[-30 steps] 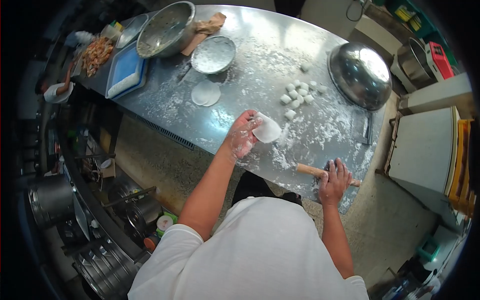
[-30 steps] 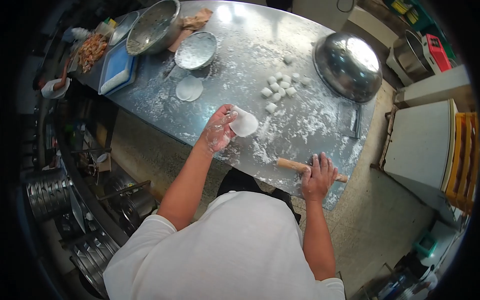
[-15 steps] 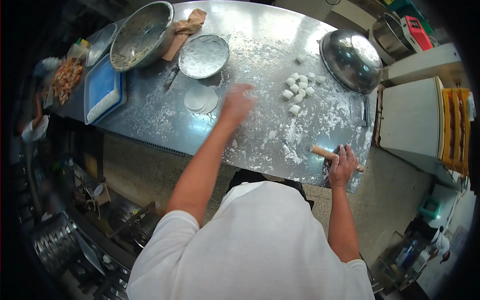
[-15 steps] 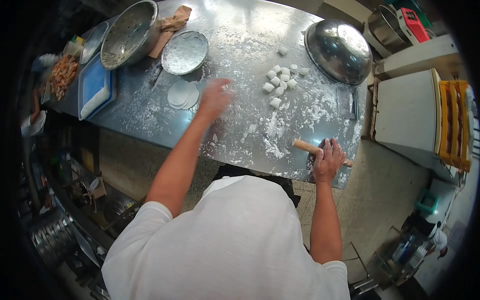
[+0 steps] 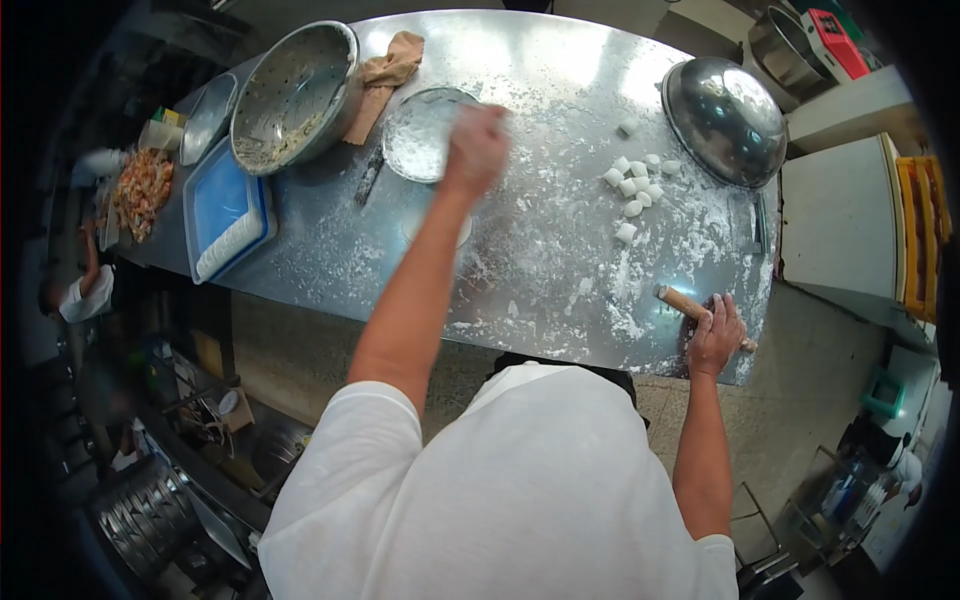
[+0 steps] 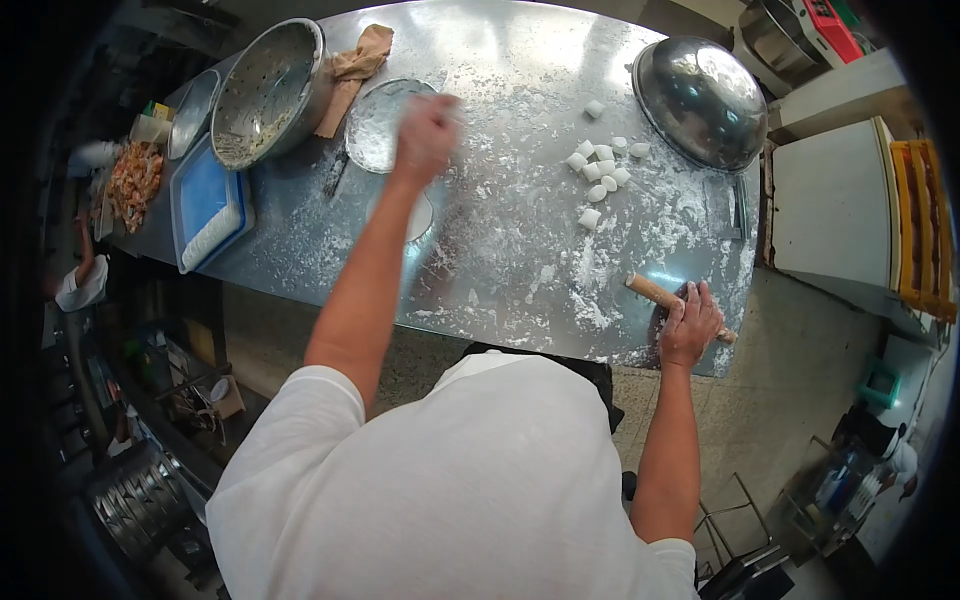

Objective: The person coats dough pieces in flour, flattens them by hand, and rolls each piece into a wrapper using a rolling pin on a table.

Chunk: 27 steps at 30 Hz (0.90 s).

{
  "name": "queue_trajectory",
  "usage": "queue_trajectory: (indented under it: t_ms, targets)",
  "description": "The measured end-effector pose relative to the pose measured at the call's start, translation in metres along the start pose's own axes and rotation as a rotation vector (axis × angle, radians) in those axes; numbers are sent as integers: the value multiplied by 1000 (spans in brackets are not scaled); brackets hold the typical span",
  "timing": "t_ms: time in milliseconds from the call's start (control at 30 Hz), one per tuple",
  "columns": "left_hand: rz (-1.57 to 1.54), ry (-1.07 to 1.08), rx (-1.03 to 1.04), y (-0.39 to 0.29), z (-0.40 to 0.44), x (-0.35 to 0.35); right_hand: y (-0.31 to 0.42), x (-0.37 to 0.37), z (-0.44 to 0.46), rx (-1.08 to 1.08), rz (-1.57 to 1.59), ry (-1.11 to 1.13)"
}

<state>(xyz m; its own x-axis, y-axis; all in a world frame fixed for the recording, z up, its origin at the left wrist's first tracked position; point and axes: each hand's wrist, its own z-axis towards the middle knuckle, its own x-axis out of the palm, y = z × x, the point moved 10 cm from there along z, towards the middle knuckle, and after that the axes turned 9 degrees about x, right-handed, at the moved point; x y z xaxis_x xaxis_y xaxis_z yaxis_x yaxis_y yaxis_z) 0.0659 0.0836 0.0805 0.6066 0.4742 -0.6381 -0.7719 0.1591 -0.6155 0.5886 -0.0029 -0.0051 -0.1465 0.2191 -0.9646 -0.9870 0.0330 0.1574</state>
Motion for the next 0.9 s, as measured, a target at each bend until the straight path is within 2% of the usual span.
queue_trajectory:
  t_ms: [67, 100, 167, 200, 267, 300, 400, 533, 600, 633, 667, 733, 800, 867, 900]
  targets:
    - [361, 49, -75, 39, 26, -40, 2, -1, 0, -5, 6, -4]
    - [360, 46, -76, 55, 34, -42, 3, -2, 0, -7, 1, -5]
    - [417, 262, -79, 92, 34, -18, 6, -2, 0, -21, -4, -11]
    - [416, 254, -82, 102, 27, -14, 5, -2, 0, -12, -7, -11]
    - [489, 412, 151, 99, 14, 13, 2, -2, 1, -6, -11, -12]
    - [491, 410, 153, 97, 19, 7, 3, -2, 1, -11, -5, -13]
    - [659, 902, 202, 107, 3, 24, 3, -3, -2, -23, -20, -15]
    - [646, 938, 191, 115, -24, 21, 3, -2, 0, -12, 5, -16]
    - [473, 761, 194, 108, -21, 14, 3, -2, 0, -6, 9, -16]
    - [523, 908, 88, 103, -15, 18, 2, -3, 0, -8, 13, -19]
    - [521, 907, 87, 86, -10, 10, 2, -4, -1, -9, 11, -19]
    - [70, 519, -292, 82, 7, -26, 2, -2, 0, 3, -7, -23]
    - [138, 495, -288, 99, 0, -17, 1, -1, -1, 4, 8, -29]
    - [565, 636, 78, 105, -15, 8, 0, -1, -2, -2, 14, -28]
    - [569, 542, 78, 108, -15, 5, 0, -1, -2, -6, 18, -28]
